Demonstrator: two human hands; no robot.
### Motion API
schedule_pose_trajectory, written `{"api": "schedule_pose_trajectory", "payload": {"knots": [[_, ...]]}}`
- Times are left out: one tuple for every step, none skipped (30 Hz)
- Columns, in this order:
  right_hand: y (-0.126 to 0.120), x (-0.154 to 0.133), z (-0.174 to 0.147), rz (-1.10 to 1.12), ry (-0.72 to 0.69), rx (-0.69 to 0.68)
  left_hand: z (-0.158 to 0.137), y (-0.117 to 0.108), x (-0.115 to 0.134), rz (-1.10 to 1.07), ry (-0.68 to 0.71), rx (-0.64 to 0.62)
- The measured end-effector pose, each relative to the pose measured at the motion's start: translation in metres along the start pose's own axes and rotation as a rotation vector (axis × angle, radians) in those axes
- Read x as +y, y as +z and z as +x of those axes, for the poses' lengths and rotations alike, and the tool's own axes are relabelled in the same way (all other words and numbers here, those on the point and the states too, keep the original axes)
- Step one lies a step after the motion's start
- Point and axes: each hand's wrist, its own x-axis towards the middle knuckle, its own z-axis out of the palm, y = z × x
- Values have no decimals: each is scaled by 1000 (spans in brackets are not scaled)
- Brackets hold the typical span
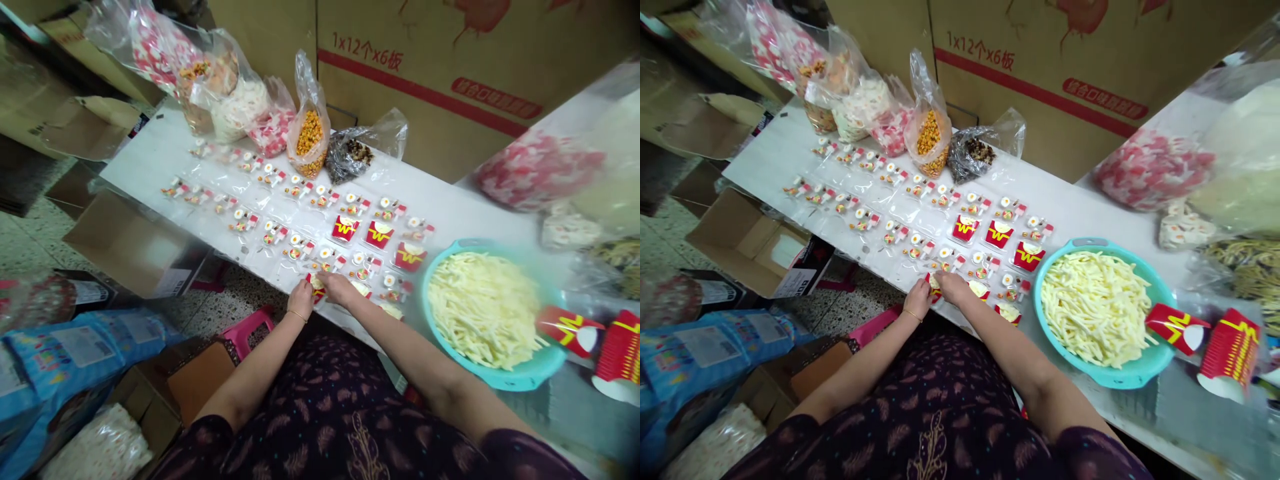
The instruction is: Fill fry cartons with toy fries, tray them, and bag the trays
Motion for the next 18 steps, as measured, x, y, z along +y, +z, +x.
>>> {"api": "schedule_pose_trajectory", "payload": {"knots": [[-5,5,-11,25,5,67,0,-1,0,-7,4,1],[-10,11,-25,58,22,143,-1,-2,-1,-20,11,6],[-13,18,-42,97,48,222,-2,-3,-2,-36,18,13],[-16,26,-61,134,77,279,-4,-4,-4,-53,27,24],[-17,33,-81,165,102,317,-6,-5,-6,-68,35,38],[-16,41,-102,191,120,348,-9,-5,-9,-79,41,55],[-15,47,-121,213,136,375,-12,-6,-12,-83,45,75],[-12,52,-137,230,160,402,-15,-7,-15,-80,48,97],[-8,54,-148,243,184,421,-17,-7,-16,-72,53,118],[-5,55,-155,250,204,429,-20,-8,-18,-61,58,136],[-1,52,-156,251,217,424,-22,-8,-18,-52,65,148],[2,48,-151,244,217,402,-24,-7,-18,-44,74,153],[4,41,-140,225,213,369,-25,-6,-17,-38,82,154],[5,33,-125,196,202,327,-25,-5,-15,-34,89,154],[4,24,-107,154,195,276,-25,-3,-14,-33,94,154],[2,15,-87,99,206,233,-24,-1,-12,-32,97,156],[1,7,-67,43,201,187,-23,0,-11,-32,98,160],[-1,1,-48,-6,203,147,-22,2,-10,-32,96,164]]}}
